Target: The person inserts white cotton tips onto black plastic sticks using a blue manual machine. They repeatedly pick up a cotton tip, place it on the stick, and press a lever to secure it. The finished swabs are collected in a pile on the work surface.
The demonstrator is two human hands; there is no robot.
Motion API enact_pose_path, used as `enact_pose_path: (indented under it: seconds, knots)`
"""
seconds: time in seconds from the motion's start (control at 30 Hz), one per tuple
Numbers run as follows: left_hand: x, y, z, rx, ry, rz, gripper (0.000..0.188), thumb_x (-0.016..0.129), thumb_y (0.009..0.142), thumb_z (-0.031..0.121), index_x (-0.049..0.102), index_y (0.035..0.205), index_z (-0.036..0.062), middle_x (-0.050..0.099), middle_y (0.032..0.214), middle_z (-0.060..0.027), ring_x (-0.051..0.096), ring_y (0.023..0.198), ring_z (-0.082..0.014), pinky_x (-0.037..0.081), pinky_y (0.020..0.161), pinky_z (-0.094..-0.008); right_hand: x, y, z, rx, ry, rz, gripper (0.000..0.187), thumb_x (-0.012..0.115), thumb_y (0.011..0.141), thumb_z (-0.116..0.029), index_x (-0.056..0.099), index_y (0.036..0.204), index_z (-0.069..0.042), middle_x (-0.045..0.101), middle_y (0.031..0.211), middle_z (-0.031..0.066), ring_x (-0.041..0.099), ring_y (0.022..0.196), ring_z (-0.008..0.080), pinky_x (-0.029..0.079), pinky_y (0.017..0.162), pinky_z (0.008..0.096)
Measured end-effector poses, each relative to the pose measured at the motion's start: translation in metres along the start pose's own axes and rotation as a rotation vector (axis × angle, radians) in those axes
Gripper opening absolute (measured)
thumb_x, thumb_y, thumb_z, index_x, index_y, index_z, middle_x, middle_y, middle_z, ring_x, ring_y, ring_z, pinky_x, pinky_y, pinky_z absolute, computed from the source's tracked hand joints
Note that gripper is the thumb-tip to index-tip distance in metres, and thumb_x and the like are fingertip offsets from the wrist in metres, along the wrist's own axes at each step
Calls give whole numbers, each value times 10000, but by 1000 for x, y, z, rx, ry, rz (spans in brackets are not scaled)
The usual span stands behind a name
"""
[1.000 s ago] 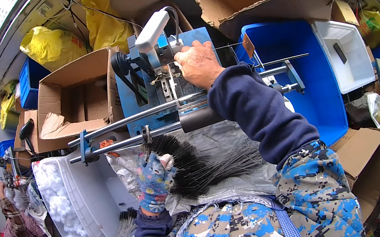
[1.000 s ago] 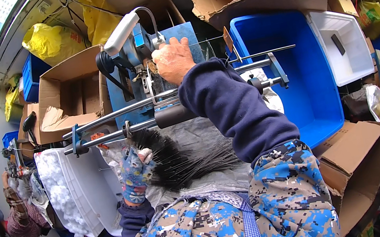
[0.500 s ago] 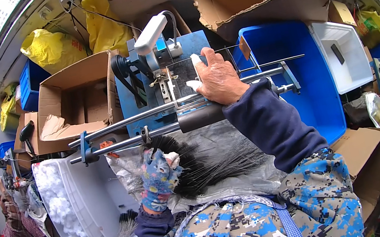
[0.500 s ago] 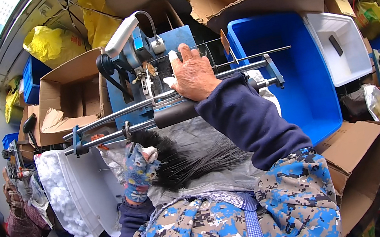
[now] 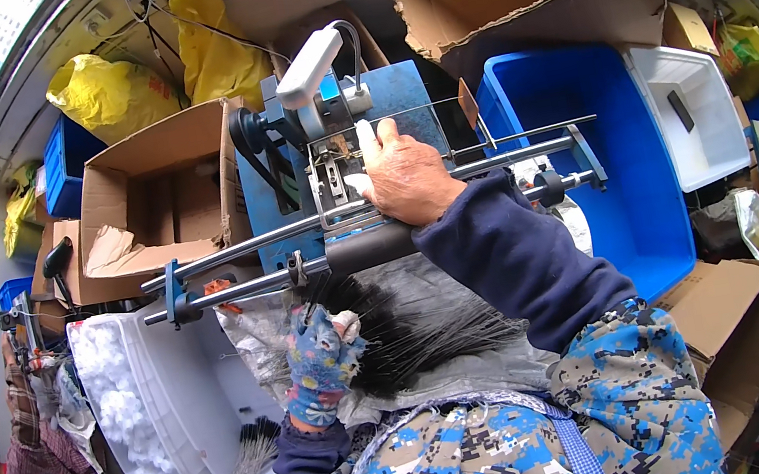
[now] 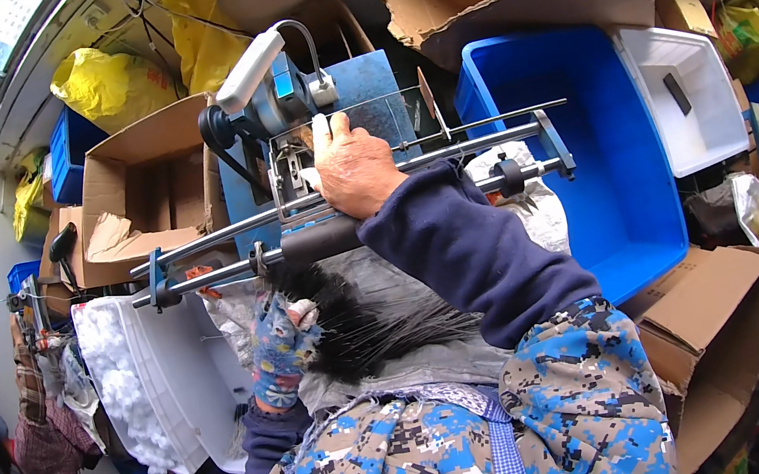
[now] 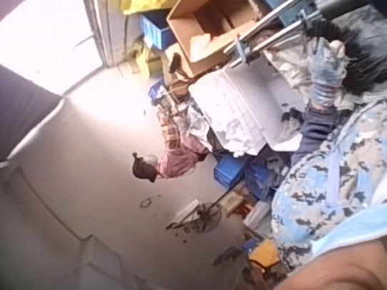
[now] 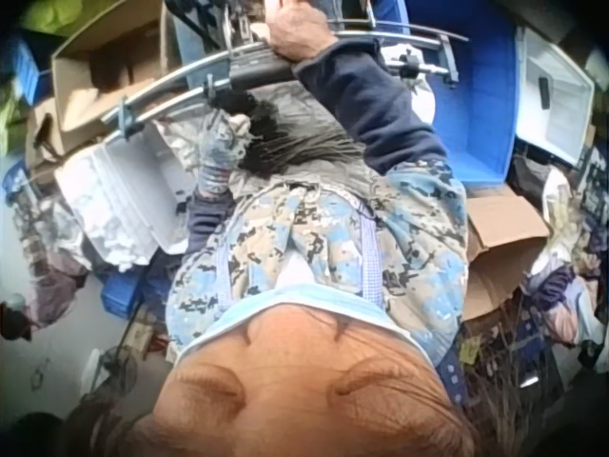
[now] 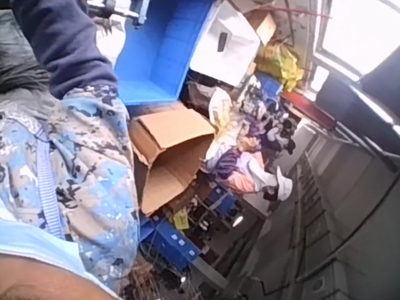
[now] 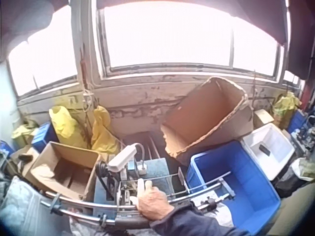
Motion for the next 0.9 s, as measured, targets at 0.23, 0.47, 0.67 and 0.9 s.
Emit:
enact_pose_path:
  seconds: [0.23, 0.47, 0.67, 0.9]
  knots:
    - [-9, -1, 3, 26, 36, 35, 248, 717, 636, 72, 642, 871, 98, 538, 718, -95, 530, 647, -300, 420, 582, -392, 8, 10, -25, -24, 33, 31, 665, 619, 793, -354, 399, 1207, 118, 503, 979, 231, 621, 745, 326, 521, 640, 358]
    - [-18, -14, -19, -63, -26, 48, 331, 691, 619, 40, 637, 944, 70, 597, 801, -139, 580, 700, -302, 460, 622, -380, -12, -10, 34, -2, -42, -129, 622, 612, 816, -294, 382, 1235, 104, 441, 1046, 222, 570, 911, 346, 495, 764, 379]
    - [-14, -15, -18, -126, -203, 94, 389, 704, 608, 5, 626, 980, 87, 571, 836, -98, 578, 682, -255, 461, 566, -348, -65, -4, 43, -116, -185, 193, 368, 654, 758, -234, 583, 1028, 7, 532, 963, 113, 507, 896, 263, 409, 722, 397]
    - [-23, -3, -4, -86, -230, 127, 345, 676, 671, -16, 616, 1002, 59, 577, 798, -71, 572, 617, -201, 461, 545, -309, -32, 13, 62, -97, -408, -55, 98, 543, 763, -64, 613, 822, -98, 617, 838, 51, 524, 868, 234, 356, 794, 396]
Point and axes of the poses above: each hand's wrist, its own y-axis towards the middle knuckle, its own x-axis out of the palm, z = x × y, the point moved 8 cm from there along y, towards the middle knuckle
